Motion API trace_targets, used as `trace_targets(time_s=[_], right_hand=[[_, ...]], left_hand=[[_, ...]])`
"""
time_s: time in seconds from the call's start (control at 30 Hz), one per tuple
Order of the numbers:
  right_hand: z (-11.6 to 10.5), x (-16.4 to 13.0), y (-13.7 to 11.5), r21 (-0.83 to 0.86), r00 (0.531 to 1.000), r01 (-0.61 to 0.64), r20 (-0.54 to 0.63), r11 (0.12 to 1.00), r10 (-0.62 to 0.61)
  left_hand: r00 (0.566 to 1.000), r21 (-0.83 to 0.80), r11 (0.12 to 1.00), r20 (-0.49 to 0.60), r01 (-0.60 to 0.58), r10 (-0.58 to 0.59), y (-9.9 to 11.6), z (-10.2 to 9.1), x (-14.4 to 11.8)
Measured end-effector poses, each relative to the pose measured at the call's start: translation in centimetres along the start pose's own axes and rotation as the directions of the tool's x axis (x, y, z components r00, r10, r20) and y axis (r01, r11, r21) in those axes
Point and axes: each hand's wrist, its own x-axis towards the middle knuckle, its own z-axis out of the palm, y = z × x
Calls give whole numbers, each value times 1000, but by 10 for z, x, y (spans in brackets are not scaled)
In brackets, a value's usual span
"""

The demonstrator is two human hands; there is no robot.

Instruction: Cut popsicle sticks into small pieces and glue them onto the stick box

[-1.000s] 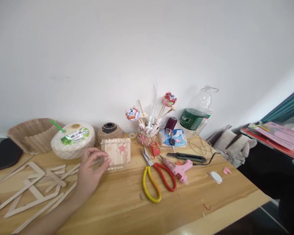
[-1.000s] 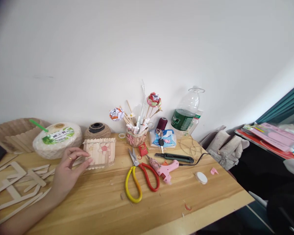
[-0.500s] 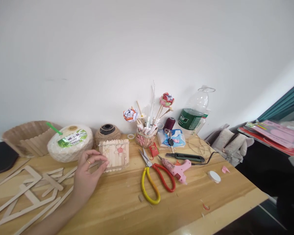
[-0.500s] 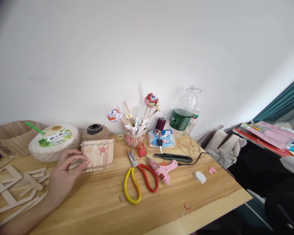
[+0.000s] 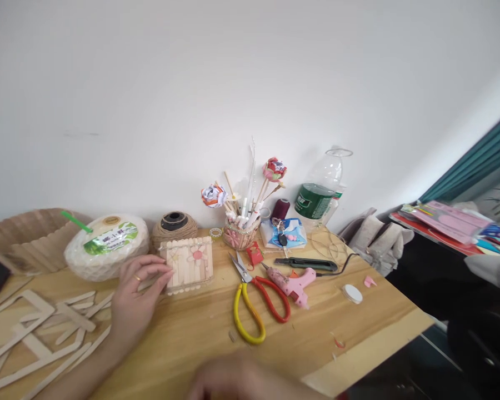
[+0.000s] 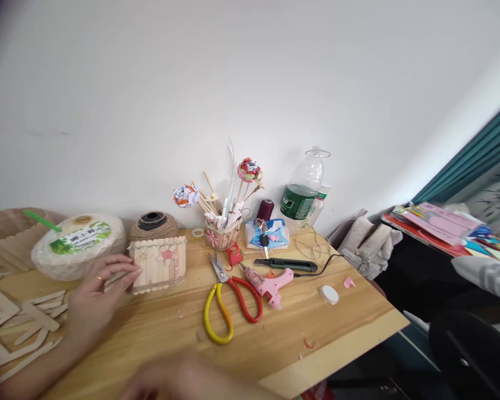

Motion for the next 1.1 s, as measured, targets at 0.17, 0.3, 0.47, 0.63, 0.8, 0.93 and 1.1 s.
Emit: trace_targets(time_s=[0.17, 0.3, 0.47, 0.63, 0.8, 0.93, 1.1], right_hand=[[-22, 48, 29, -463, 878, -152, -469, 873, -96], [-30, 68, 54, -528, 882, -299, -471, 795, 19], [-20, 67, 60, -527, 891, -304, -452, 794, 41], [-13, 67, 53, -558, 849, -411, -523, 721, 80], [-17, 70, 53, -596, 854, -414, -515, 688, 69], [-17, 71, 57, -619, 865, -393, -500, 680, 44], [-16, 74, 64, -647, 873, -377, -486, 663, 21]], left_hand=[[998, -111, 992, 23, 66, -64, 0, 1, 0], [992, -182, 976, 24, 122, -120, 5, 3, -2], [991, -202, 970, 32, 133, -129, 11, 1, -4], [984, -179, 967, 25, 180, -178, 12, 0, -5], [986, -113, 980, 25, 167, -165, 9, 0, -3], [993, -110, 987, 25, 117, -115, 7, 1, -4], [999, -129, 991, -2, 37, -37, 6, 3, -3]])
